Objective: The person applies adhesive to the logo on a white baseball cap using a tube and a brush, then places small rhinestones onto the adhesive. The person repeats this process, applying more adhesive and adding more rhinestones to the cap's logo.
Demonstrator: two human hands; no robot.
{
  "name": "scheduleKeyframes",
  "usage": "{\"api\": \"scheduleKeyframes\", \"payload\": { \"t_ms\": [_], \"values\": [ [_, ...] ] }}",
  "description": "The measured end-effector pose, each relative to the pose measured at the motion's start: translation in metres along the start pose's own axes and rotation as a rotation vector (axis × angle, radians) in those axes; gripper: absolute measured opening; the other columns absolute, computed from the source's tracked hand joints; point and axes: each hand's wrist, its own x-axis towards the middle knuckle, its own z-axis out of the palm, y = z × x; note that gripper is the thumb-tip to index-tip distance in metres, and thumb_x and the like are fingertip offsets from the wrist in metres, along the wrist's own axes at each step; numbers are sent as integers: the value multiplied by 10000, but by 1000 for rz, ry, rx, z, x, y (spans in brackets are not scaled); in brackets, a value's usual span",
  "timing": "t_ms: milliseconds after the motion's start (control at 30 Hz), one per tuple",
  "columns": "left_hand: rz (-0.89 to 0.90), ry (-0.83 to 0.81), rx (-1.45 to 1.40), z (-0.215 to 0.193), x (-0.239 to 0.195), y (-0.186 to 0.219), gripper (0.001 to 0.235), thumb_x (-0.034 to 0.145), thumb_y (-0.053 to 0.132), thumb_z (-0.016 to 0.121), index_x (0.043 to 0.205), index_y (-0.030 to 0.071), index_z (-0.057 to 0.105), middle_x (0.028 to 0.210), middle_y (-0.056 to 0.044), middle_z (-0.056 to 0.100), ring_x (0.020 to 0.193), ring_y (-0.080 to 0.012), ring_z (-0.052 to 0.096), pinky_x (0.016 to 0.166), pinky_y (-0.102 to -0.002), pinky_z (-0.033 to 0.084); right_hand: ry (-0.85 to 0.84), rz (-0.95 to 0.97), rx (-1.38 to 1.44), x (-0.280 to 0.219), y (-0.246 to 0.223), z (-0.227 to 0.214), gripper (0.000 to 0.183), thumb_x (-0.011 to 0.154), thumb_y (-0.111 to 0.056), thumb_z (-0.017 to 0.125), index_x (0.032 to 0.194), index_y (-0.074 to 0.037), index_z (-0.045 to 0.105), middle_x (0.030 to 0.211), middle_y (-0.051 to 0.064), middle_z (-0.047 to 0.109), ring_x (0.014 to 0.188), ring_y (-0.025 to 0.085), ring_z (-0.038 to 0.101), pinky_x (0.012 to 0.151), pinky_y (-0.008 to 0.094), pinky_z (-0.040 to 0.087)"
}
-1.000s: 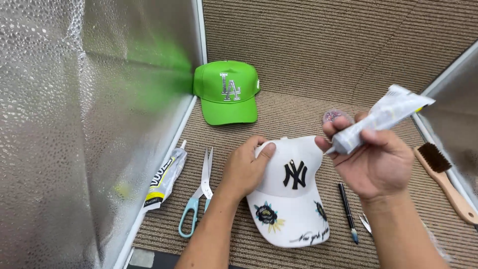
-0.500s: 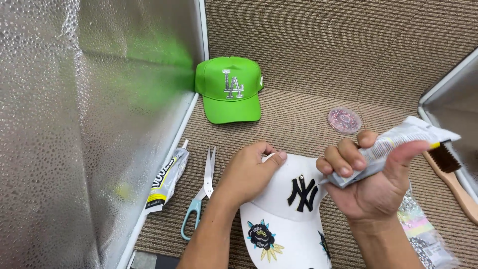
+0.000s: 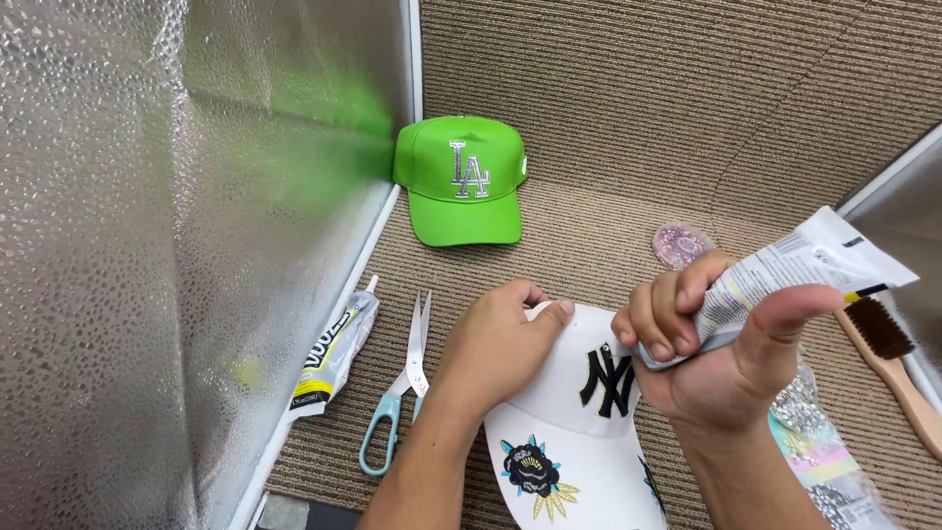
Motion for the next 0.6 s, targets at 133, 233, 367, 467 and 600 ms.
{"api": "scheduleKeyframes", "payload": {
  "t_ms": [133, 233, 367, 467, 600],
  "values": [
    [3, 4, 31, -2, -2, 4, 369, 920, 545, 552, 1068, 226, 662, 846, -28, 719, 887, -278, 679, 740, -449, 462, -33, -59, -27, 0, 0, 4, 649, 702, -761, 732, 715, -142, 536, 483, -56, 277, 426, 90, 335, 512, 272, 398],
    [-29, -27, 45, -4, -5, 7, 412, 937, 553, 531, 1168, 236, 658, 954, -18, 730, 935, -264, 679, 759, -452, 480, -27, -71, -52, 0, -3, 5, 680, 664, -776, 769, 697, -148, 511, 485, -62, 263, 423, 86, 320, 512, 275, 392],
    [-24, -10, 37, -3, -3, 5, 417, 921, 551, 538, 1173, 244, 663, 958, -29, 746, 970, -280, 688, 792, -451, 484, -100, -95, -103, 1, -3, 3, 680, 722, -773, 796, 707, -153, 517, 487, -67, 282, 422, 83, 343, 517, 274, 409],
    [-27, -9, 39, -4, -5, 6, 402, 921, 551, 538, 1152, 244, 659, 913, -19, 731, 941, -274, 685, 772, -450, 478, -143, -121, -121, 0, 0, 1, 687, 765, -762, 812, 714, -146, 512, 490, -61, 287, 426, 87, 352, 519, 275, 425],
    [-14, -8, 35, -4, -7, 7, 334, 939, 534, 552, 1042, 236, 659, 777, 3, 668, 824, -246, 657, 708, -433, 446, -157, -147, -147, -1, 1, 2, 702, 795, -756, 810, 706, -145, 478, 492, -59, 285, 429, 90, 344, 527, 271, 427]
  ]
}}
